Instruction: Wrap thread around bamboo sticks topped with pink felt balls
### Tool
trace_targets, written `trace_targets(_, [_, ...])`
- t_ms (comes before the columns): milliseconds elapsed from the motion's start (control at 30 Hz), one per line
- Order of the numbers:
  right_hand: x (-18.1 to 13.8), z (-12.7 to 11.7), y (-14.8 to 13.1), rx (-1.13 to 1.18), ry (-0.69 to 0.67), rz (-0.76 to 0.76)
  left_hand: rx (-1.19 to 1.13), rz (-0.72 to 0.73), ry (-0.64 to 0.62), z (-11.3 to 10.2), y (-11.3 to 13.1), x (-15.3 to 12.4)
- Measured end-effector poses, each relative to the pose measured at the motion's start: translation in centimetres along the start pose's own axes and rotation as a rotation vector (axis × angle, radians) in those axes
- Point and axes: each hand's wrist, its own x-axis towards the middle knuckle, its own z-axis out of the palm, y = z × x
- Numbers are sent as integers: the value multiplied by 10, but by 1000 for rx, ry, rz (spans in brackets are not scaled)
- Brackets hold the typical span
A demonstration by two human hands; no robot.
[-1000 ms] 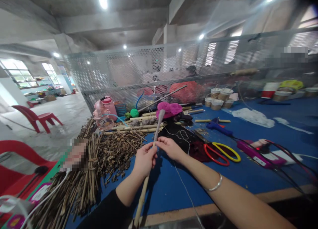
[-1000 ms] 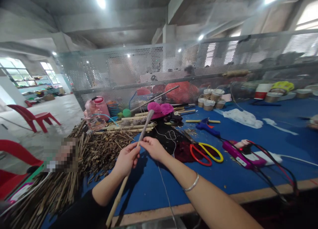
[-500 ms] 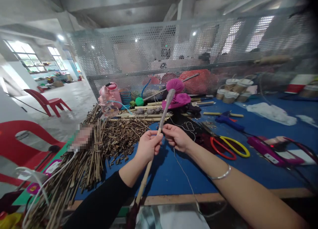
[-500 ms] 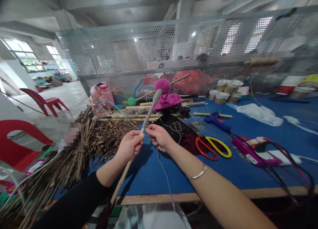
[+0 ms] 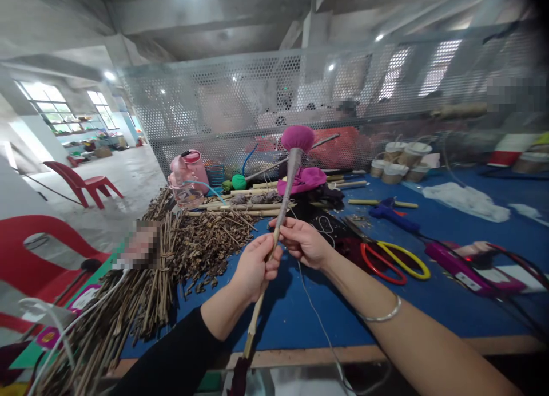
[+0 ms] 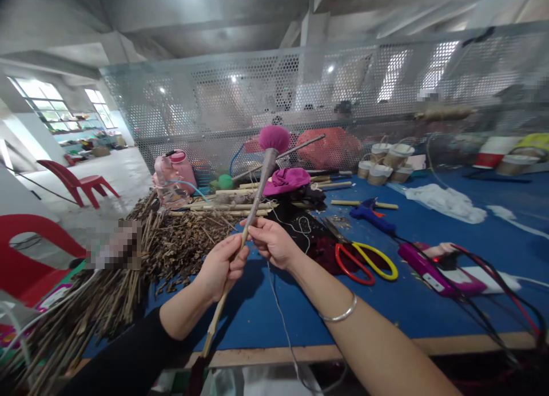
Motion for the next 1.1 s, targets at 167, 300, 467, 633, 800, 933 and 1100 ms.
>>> trace_targets(167, [-1,4,-2,49,-52,61,64,40,-24,2,1,-2])
trace_targets(300, [-2,2,-4,-2,-40,71,185,69,-21,4,-5,-1])
trace_targets(467, [-5,2,-7,-10,-101,74,247,79,-6,4,-6,-2])
trace_targets(633, [-7,3,-7,-47,-81,12,234,49,-57,4,-5,-2])
trace_targets(800, [-5,0,-6,-151,-6,-32,352,173,101,4,-7,-2])
trace_targets(933, [-4,-4,-7,-144,-49,-38,363,164,29,4,-3,-3])
trace_targets(1100, [-7,-5,-10,-87,-88,14,300,113,-101,4,-3,-4])
